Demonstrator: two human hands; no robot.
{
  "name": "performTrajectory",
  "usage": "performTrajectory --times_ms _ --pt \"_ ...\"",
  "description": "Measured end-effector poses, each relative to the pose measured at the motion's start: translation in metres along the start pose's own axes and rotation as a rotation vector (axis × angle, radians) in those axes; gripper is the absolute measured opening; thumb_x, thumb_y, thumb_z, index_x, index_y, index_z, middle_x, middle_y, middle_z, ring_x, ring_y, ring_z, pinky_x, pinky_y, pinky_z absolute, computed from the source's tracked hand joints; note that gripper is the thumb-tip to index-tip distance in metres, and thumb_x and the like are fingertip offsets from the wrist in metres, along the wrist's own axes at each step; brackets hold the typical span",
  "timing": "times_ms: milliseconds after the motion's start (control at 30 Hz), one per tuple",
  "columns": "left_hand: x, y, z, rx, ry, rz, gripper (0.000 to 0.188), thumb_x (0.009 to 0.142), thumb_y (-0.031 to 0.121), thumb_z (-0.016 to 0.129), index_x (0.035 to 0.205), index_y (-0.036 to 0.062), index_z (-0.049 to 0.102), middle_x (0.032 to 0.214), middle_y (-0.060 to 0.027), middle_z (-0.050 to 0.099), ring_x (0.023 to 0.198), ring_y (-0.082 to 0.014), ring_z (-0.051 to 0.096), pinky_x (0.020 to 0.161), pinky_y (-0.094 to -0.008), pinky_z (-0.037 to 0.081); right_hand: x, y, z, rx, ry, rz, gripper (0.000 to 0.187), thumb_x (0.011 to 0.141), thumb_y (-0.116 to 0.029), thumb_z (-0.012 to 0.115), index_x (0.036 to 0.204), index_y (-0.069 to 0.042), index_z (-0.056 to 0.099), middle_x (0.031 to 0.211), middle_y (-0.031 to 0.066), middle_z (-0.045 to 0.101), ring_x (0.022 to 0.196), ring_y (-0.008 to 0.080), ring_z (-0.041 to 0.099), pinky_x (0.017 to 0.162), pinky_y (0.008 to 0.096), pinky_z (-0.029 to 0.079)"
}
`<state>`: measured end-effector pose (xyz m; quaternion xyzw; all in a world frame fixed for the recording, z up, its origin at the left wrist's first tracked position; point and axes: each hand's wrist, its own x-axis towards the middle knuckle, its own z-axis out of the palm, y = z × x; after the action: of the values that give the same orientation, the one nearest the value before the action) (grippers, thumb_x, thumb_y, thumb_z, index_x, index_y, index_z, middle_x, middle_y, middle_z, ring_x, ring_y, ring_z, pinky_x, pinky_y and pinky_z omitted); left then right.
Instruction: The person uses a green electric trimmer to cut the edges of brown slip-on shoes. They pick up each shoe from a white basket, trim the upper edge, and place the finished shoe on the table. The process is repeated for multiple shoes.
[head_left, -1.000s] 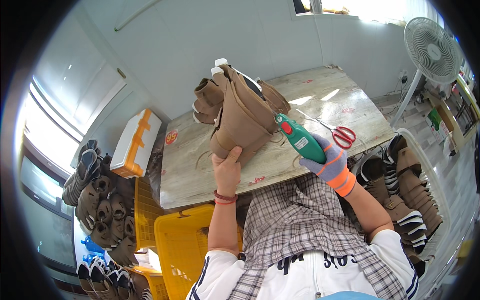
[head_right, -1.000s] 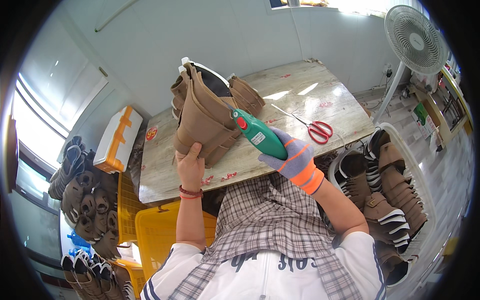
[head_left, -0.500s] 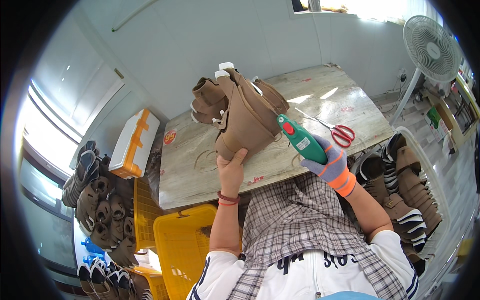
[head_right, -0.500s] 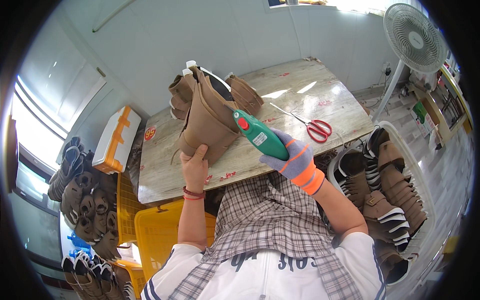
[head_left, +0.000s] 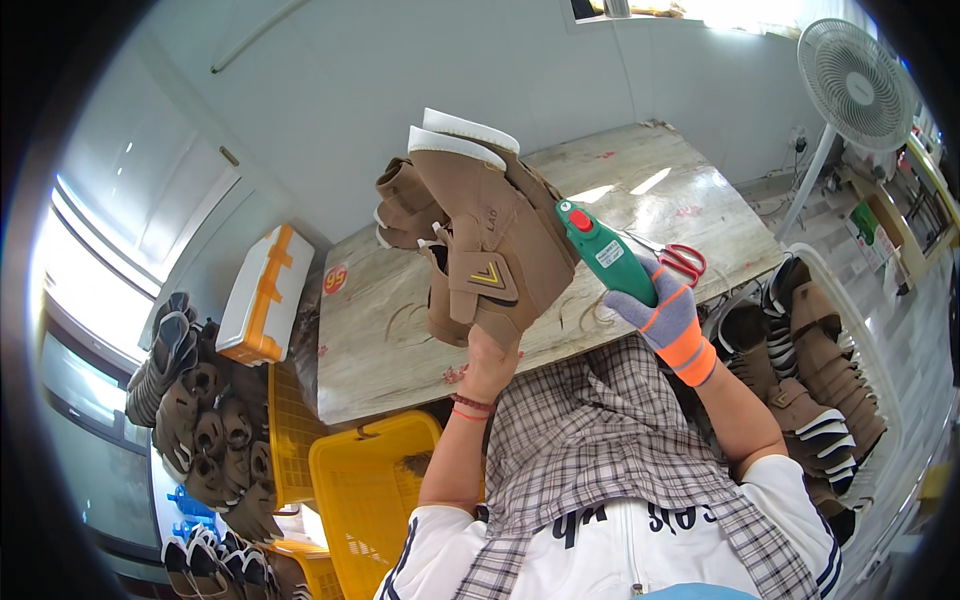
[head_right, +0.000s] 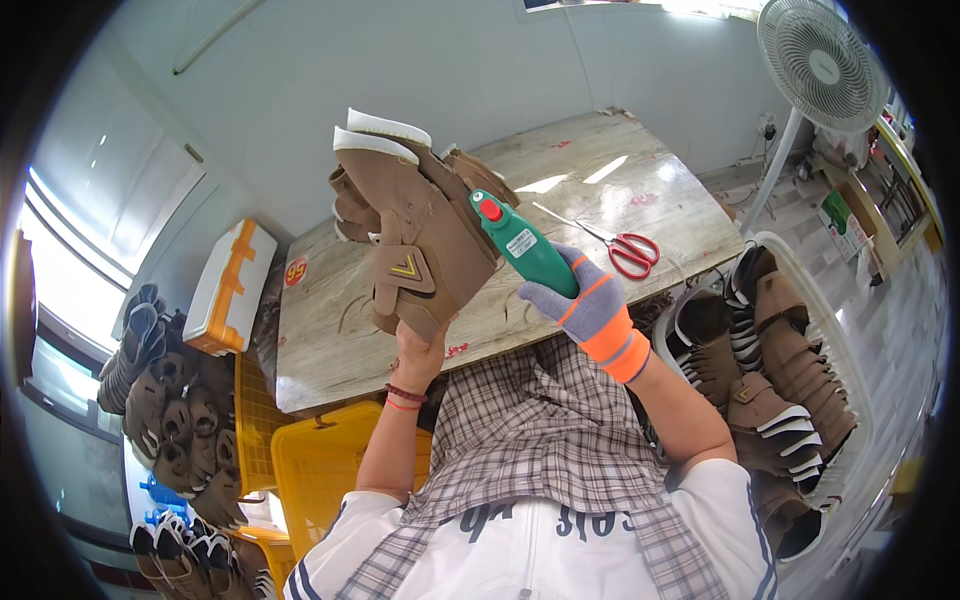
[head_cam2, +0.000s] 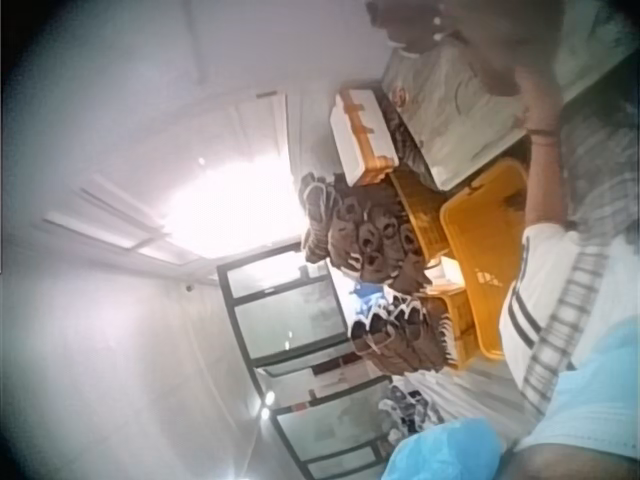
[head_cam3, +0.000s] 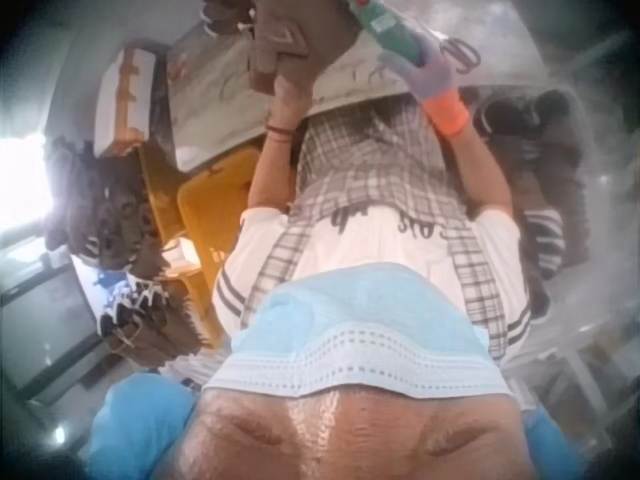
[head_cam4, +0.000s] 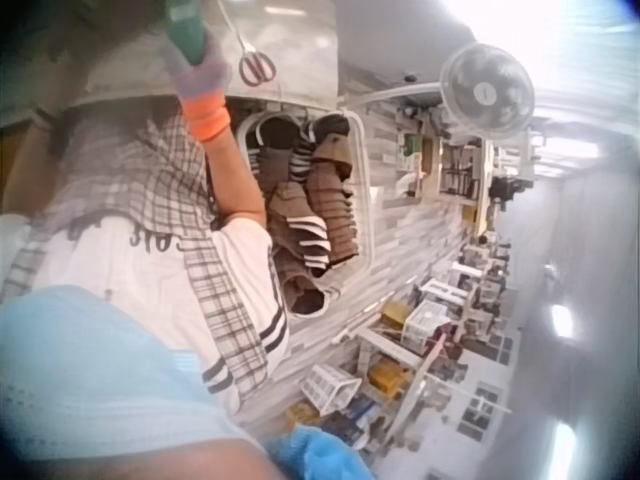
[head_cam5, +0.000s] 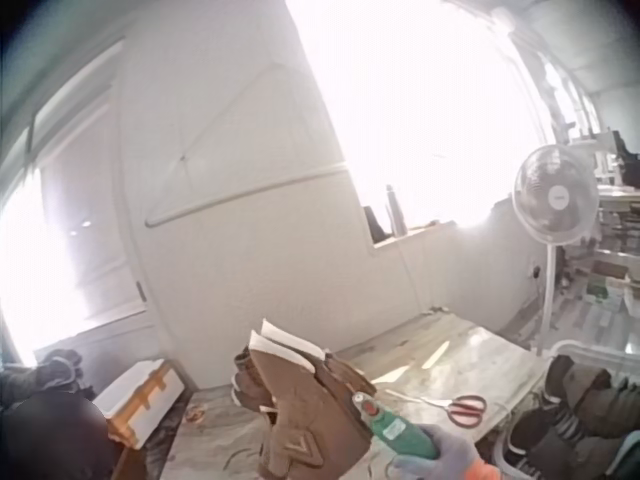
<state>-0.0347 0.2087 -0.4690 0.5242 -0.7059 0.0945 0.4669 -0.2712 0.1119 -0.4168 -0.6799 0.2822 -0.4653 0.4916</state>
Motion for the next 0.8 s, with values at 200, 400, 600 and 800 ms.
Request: performTrajectory --times_ms 200,400,600,800 --pt "-0.022 -0.002 -0.006 0.135 -0.139 -0.044 0.023 0.075 -0.003 0.058 0.098 -0.0009 0.062 0.097 -0.0184 0.061 0.092 -0.0393 0.056 0.078 -0.0459 0.045 0.010 0.008 -0.008 0.025 0.012 0.059 0.055 0.075 -0.025 0.077 0.116 0.003 0.054 0.080 0.0024 0.062 0.068 0.0050 0.055 0.059 0.0203 0.046" --pt "-0.013 -0.040 -0.076 0.596 0.135 -0.169 0.023 0.077 0.005 0.062 0.099 -0.0009 0.064 0.109 -0.0224 0.055 0.105 -0.0406 0.050 0.090 -0.0461 0.039 0.001 0.045 -0.033 -0.221 0.100 0.037 0.052 0.073 -0.028 0.078 0.112 0.000 0.057 0.081 0.0050 0.065 0.069 0.0090 0.059 0.062 0.0243 0.049" --pt "-0.015 -0.129 -0.134 0.954 -0.221 -0.466 0.016 0.077 0.012 0.063 0.082 -0.0031 0.063 0.100 -0.0218 0.056 0.094 -0.0374 0.054 0.079 -0.0455 0.043 -0.006 0.060 -0.030 -0.395 0.077 0.196 0.056 0.072 -0.035 0.078 0.113 -0.001 0.058 0.082 0.0100 0.067 0.071 0.0157 0.065 0.064 0.0275 0.051" --pt "0.030 -0.062 -0.162 0.578 0.178 -0.846 0.020 0.089 0.014 0.057 0.082 -0.0035 0.060 0.086 -0.0190 0.062 0.076 -0.0259 0.062 0.068 -0.0375 0.048 -0.012 0.059 -0.037 -0.600 0.027 -0.055 0.058 0.068 -0.031 0.079 0.116 -0.005 0.058 0.085 0.0133 0.067 0.073 0.0238 0.067 0.066 0.0310 0.052"
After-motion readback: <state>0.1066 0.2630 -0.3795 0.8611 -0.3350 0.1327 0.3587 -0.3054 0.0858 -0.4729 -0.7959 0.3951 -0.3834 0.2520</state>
